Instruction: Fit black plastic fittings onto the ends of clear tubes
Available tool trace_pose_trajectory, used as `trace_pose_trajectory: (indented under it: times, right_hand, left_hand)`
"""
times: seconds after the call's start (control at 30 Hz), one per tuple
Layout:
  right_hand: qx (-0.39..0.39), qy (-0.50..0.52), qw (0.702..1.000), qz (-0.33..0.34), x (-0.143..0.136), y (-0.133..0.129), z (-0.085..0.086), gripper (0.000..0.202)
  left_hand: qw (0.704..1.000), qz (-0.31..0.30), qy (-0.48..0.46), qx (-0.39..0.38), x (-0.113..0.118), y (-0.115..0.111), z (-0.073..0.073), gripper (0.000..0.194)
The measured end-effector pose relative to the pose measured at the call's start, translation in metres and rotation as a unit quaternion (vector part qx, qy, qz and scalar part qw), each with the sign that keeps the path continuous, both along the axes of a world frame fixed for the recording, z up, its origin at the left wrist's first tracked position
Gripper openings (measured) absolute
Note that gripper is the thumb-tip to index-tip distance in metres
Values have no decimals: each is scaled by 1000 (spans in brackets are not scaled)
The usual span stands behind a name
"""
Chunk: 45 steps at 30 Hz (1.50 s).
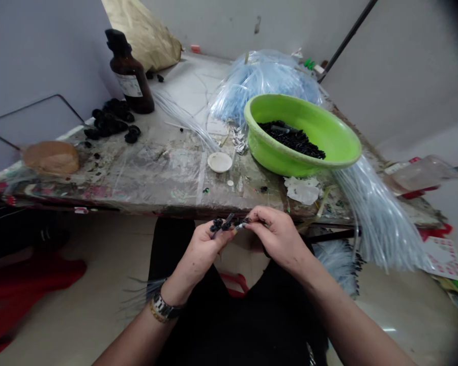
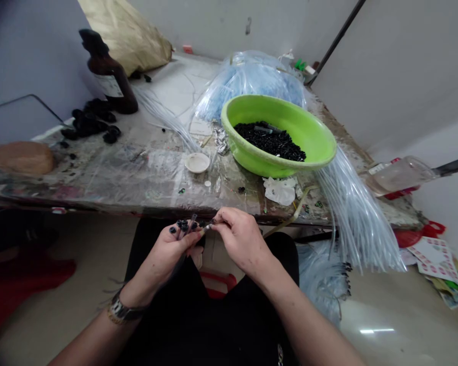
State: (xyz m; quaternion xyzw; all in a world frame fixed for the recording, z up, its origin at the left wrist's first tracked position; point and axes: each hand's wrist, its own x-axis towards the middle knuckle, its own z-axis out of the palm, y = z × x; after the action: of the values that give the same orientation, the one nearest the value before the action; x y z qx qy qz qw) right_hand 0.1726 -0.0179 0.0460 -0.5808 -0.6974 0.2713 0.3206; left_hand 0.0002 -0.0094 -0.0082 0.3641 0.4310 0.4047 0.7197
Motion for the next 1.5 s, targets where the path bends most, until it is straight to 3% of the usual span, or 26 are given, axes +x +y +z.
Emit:
trace_pose_trajectory:
  times: [0.4,0.53,0.67,1.0,1.23,1.5]
  right_hand:
    - [-42,107,990,-78,1,-8,-19,15]
    - [-55,160,983,-69,5,-7,-19,4]
    - [-54,205,973,-92,9,-5,-22,26]
    - [78,40,996,-23,-5,2,-6,10]
    - [96,39,995,-15,-15,3,-6,10]
    - [85,75,991,-65,-11,-6,-16,10]
  left_hand:
    - [1000,-17,21,-12,5,7,-7,19]
    - [999,-37,-1,-11,5,8,-3,18]
    - [998,-67,-18,8,3,8,1,20]
    - [992,-118,20,40,8,6,-1,24]
    - [994,-109,-4,18,4,6,-6,16]
    - [989,-94,-97,-61,-7,13,-8,18]
